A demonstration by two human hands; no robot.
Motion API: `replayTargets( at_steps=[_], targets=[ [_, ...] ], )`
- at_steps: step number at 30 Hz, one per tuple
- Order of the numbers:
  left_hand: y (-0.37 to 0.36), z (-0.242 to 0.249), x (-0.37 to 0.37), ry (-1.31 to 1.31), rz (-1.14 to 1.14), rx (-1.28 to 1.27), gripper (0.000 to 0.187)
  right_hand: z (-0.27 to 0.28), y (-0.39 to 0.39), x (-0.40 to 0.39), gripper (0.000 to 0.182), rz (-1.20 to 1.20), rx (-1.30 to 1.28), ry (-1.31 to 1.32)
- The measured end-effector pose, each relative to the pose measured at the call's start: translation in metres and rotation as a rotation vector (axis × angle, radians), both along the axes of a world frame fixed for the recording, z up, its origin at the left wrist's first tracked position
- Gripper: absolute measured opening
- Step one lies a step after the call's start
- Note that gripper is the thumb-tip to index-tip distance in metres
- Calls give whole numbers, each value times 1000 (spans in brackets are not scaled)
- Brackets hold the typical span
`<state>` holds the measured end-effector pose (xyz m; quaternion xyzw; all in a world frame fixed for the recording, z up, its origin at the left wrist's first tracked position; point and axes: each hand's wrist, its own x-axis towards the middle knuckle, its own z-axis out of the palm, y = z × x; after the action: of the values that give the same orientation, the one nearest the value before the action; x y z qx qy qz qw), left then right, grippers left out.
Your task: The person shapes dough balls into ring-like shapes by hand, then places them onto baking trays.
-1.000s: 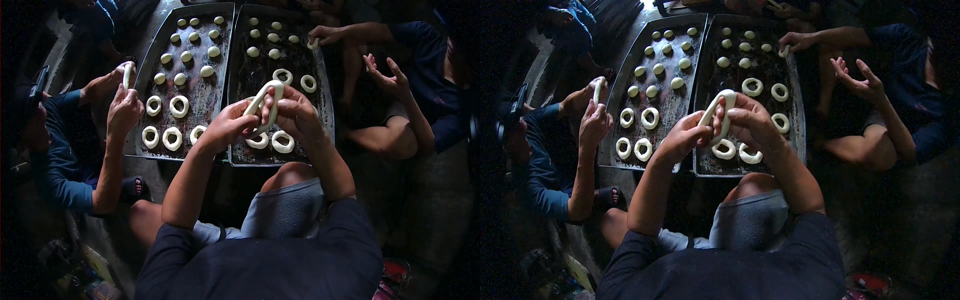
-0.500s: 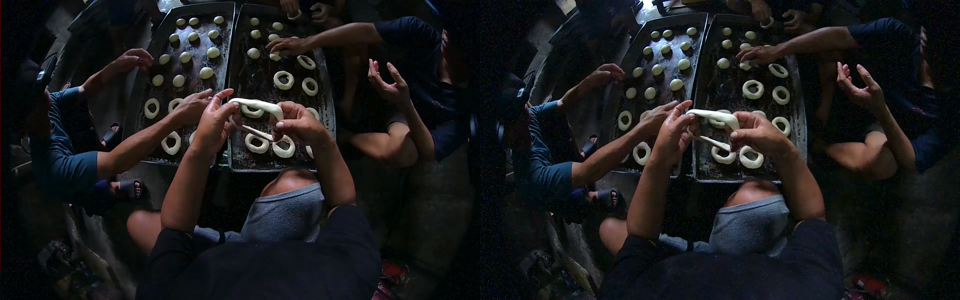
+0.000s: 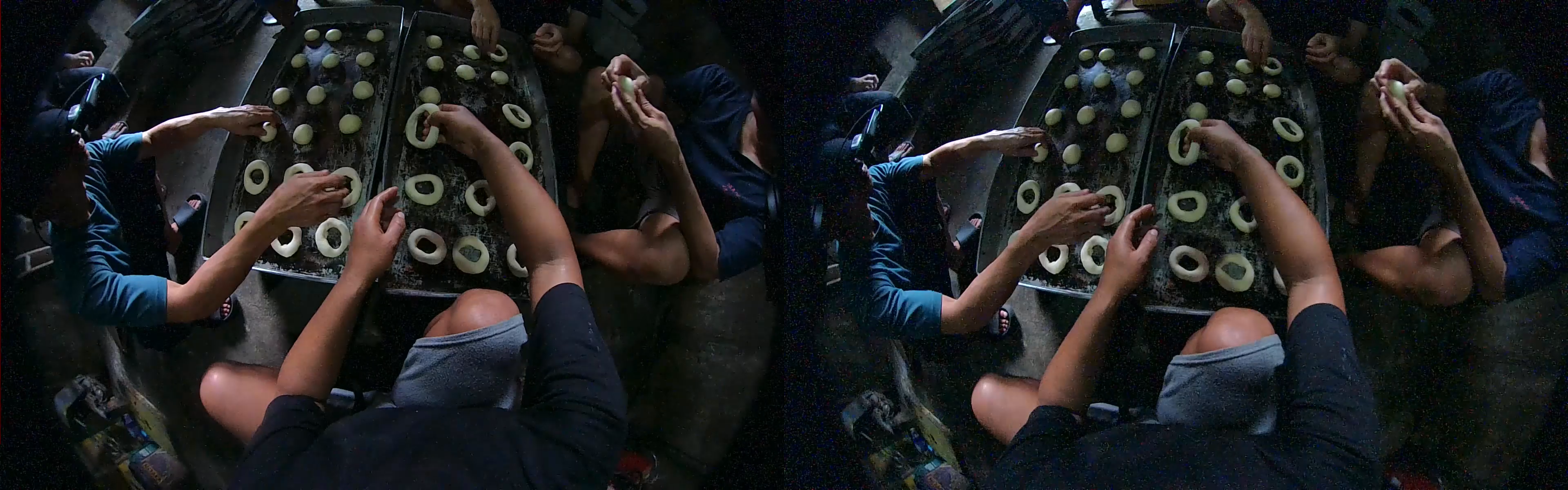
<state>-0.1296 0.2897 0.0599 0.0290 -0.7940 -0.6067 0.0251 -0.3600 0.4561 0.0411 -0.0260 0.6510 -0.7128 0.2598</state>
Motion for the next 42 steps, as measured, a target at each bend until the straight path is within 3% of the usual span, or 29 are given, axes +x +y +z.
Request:
replayTargets(
  at_steps=[2,3,6,7,8,10,12,14,15,16,18,20,21,22,25,26,29,30,34,38,42],
  targets=[
    [-5,5,2,-16,24,25,41,-44,2,-18,16,-34,122,-8],
    [-10,6,4,-28,43,51,40,-48,2,-18,15,-71,245,-12],
    [-27,1,4,-81,71,89,40,-35,14,-7,17,-115,196,-105],
    [-29,-1,3,-52,99,88,39,-38,16,-15,22,-92,448,-100],
    [-31,0,4,-57,100,89,39,-38,15,-16,22,-90,449,-104],
    [-32,8,5,-36,111,39,38,-35,15,-21,30,-192,640,132],
    [-30,8,9,-3,114,41,37,-25,9,-31,39,-150,651,179],
    [-31,4,11,49,138,40,36,-13,-7,-49,41,-133,949,343],
    [-32,3,12,83,144,33,36,-29,-14,-65,51,-258,969,402],
    [-33,3,12,77,147,35,36,-60,-20,-102,49,-301,1009,350],
    [-35,17,15,44,156,47,36,-70,-30,-112,47,-359,1075,349],
    [-44,16,17,69,203,52,35,-52,-37,-93,43,-353,923,502],
    [-45,17,17,113,210,72,35,-35,-37,-79,41,-271,778,446],
    [-48,18,18,78,207,89,35,-54,-40,-76,32,-372,613,600],
    [-51,22,18,71,157,78,42,-12,-36,1,24,-117,347,768],
    [-50,22,16,72,116,73,47,8,-29,34,26,66,258,661],
    [-40,20,11,67,-30,176,62,63,-22,131,36,303,61,550],
    [-39,33,12,-35,-114,211,57,68,-19,148,41,344,-25,551],
    [-30,45,10,78,-191,203,43,93,-6,180,53,307,-83,438],
    [-33,66,13,206,-298,6,37,118,2,189,34,347,113,740],
    [-28,82,22,243,-287,23,34,124,1,199,26,246,43,759]
  ],
)
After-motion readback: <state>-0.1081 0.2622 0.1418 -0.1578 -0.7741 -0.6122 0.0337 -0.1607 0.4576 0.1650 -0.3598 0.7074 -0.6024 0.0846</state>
